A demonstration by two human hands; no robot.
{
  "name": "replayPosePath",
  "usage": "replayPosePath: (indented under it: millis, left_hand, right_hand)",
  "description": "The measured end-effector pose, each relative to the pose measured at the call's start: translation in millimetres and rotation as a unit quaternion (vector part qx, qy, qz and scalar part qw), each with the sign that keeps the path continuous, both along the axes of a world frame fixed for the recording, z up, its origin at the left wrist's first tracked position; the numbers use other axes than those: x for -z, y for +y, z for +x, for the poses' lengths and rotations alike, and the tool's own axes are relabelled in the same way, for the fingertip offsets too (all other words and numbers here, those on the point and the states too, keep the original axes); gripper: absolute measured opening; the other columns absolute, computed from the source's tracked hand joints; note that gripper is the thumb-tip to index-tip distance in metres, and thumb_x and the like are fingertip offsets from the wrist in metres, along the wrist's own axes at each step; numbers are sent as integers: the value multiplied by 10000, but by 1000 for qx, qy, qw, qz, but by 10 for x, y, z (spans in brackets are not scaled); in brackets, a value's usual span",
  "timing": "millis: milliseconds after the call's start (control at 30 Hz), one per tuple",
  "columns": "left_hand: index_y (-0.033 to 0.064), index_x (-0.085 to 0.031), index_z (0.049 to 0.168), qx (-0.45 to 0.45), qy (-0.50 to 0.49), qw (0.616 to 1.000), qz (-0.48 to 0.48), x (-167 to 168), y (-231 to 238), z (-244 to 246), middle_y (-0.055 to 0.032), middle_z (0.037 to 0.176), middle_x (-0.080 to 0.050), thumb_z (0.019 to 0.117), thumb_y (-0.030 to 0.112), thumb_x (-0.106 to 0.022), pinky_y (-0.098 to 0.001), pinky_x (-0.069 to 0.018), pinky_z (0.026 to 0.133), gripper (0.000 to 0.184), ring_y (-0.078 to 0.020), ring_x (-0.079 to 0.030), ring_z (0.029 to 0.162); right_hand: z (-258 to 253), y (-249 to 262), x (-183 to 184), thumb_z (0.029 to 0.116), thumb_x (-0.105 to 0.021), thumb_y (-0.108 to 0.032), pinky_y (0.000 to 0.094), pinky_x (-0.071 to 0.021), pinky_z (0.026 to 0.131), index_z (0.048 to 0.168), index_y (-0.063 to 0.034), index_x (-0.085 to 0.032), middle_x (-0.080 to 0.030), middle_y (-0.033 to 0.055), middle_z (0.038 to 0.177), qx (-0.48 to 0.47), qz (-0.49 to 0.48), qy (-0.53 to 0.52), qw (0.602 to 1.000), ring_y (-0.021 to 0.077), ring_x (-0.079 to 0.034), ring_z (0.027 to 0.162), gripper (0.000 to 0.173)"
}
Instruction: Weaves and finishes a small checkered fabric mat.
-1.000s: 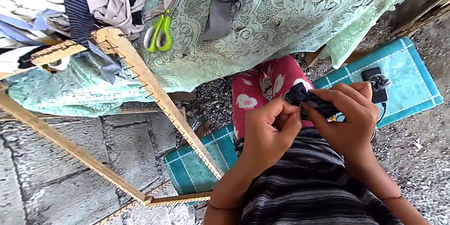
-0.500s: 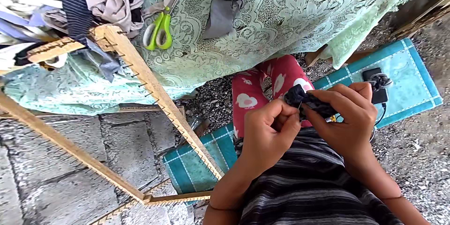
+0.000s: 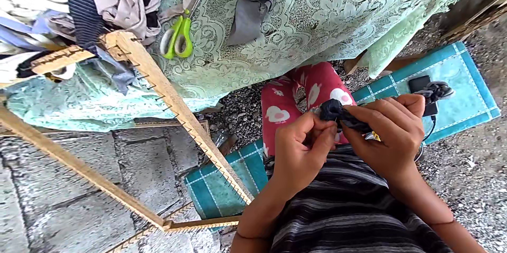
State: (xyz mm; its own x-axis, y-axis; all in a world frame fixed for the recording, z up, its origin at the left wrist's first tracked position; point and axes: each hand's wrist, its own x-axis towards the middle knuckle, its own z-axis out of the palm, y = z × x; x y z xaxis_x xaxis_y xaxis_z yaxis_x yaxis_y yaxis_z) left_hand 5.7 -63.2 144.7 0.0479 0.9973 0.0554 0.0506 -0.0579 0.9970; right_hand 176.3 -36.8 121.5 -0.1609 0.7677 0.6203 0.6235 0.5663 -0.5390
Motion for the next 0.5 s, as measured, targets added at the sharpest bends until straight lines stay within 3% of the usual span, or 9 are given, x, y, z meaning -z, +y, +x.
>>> replayPosePath:
  millis: [300, 500]
  left_hand:
    - [75, -667, 985, 26, -84, 996, 26, 171, -115, -18, 70, 813, -695, 1007, 123, -637, -129, -535, 608, 61, 46, -620, 674]
    - [85, -688, 1037, 25, -117, 991, 59, 233, -138, 14, 72, 883, -719, 1014, 127, -626, -118, -537, 644, 78, 57, -636, 730]
  right_hand:
    - [29, -81, 45, 934, -704, -182, 369, -359, 894, 971, -103, -736, -664, 16, 772, -5, 64, 11, 998, 118, -574, 752, 93]
    - [47, -108, 22, 954, -671, -160, 358, -347, 902, 1000, -104, -725, -638, 16, 769, -23, 84, 4, 996, 134, -552, 751, 91]
